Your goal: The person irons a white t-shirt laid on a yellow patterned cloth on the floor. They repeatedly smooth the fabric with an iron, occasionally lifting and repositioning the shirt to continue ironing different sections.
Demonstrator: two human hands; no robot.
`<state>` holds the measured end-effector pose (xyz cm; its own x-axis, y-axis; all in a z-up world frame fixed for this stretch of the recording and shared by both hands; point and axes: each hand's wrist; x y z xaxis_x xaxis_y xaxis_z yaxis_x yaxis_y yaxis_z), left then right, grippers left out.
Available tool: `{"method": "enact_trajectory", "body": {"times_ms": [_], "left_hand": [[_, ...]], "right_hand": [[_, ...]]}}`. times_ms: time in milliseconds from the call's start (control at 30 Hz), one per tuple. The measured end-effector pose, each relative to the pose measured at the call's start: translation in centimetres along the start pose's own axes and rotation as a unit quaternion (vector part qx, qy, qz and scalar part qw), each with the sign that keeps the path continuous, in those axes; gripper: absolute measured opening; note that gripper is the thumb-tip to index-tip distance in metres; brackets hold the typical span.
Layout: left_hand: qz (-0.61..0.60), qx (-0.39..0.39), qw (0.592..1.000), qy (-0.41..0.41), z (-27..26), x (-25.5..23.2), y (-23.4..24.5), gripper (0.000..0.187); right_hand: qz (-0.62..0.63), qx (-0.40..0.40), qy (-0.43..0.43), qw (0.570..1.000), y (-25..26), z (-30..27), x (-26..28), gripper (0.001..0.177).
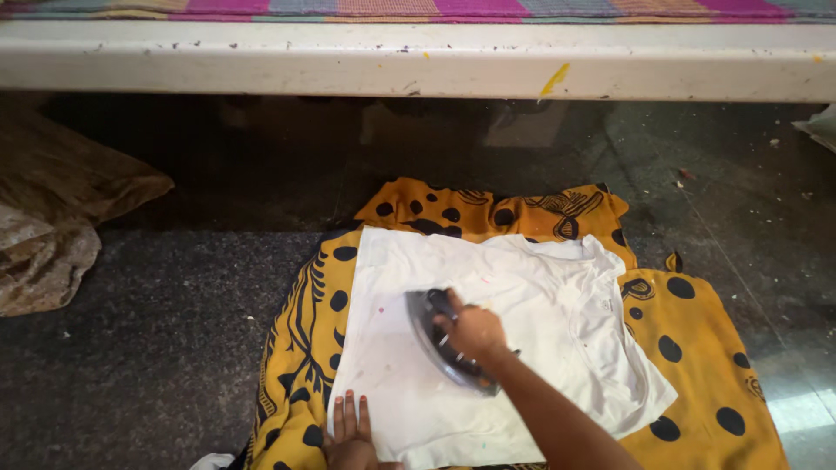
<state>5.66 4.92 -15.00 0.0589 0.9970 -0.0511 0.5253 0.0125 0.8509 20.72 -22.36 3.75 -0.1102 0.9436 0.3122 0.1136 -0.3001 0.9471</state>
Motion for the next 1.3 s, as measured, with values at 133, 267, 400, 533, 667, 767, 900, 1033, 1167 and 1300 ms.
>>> {"method": "enact_trajectory", "body": {"times_ms": [133, 267, 400, 533, 667, 767, 900, 1033, 1167, 1300], "left_hand": [[0.015, -0.004, 1.0, 0.021, 0.1, -0.3, -0.2, 0.154], [0.032, -0.04, 0.999, 0.019, 1.0, 0.1, -2.0, 0.15], [-0.022, -0.489, 0.864, -0.123, 0.2, 0.0, -1.6, 0.156], [-0.001, 0.084, 0.995, 0.044, -1.0, -1.0, 2.4, 0.167], [-0.027, 0.035, 0.999, 0.014, -0.7, -0.4, 1.2, 0.168], [-0.033, -0.289, 0.954, -0.07, 0.6, 0.0, -1.4, 0.168], [-0.063, 0.022, 0.998, -0.008, 0.3, 0.5, -0.2, 0.167], [-0.024, 0.027, 0.999, 0.005, -1.1, -0.6, 2.3, 0.167], [-0.014, 0.038, 0.999, 0.016, -1.8, -0.9, 3.1, 0.166], [-0.003, 0.062, 0.998, 0.026, -2.2, -1.1, 4.5, 0.166]], "right_hand": [[-0.014, -0.01, -0.08, 0.997, 1.6, 2.6, -5.7, 0.077], [-0.019, -0.015, -0.2, 0.98, 3.8, 4.2, -11.4, 0.079], [-0.028, -0.04, -0.247, 0.968, 5.7, 3.9, -15.4, 0.078], [-0.024, -0.07, -0.28, 0.957, 6.3, 3.7, -18.4, 0.077], [-0.03, -0.091, -0.293, 0.951, 6.5, 2.5, -20.3, 0.069], [-0.03, -0.092, -0.266, 0.959, 6.2, -0.3, -19.8, 0.072], [-0.028, -0.051, -0.222, 0.973, 4.9, -6.2, -17.5, 0.081], [0.004, -0.049, -0.225, 0.973, 4.1, -10.0, -15.4, 0.078], [-0.033, -0.05, -0.246, 0.967, 4.6, -10.1, -16.1, 0.074], [-0.059, -0.105, -0.269, 0.956, 5.5, -8.1, -18.6, 0.075]]}}
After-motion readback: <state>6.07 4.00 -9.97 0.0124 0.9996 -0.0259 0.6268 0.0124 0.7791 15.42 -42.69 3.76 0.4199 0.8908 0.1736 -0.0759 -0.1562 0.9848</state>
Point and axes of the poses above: each hand's wrist, its own z-axis towards the middle knuckle, its own y-axis out of the back of the hand, x = y × z
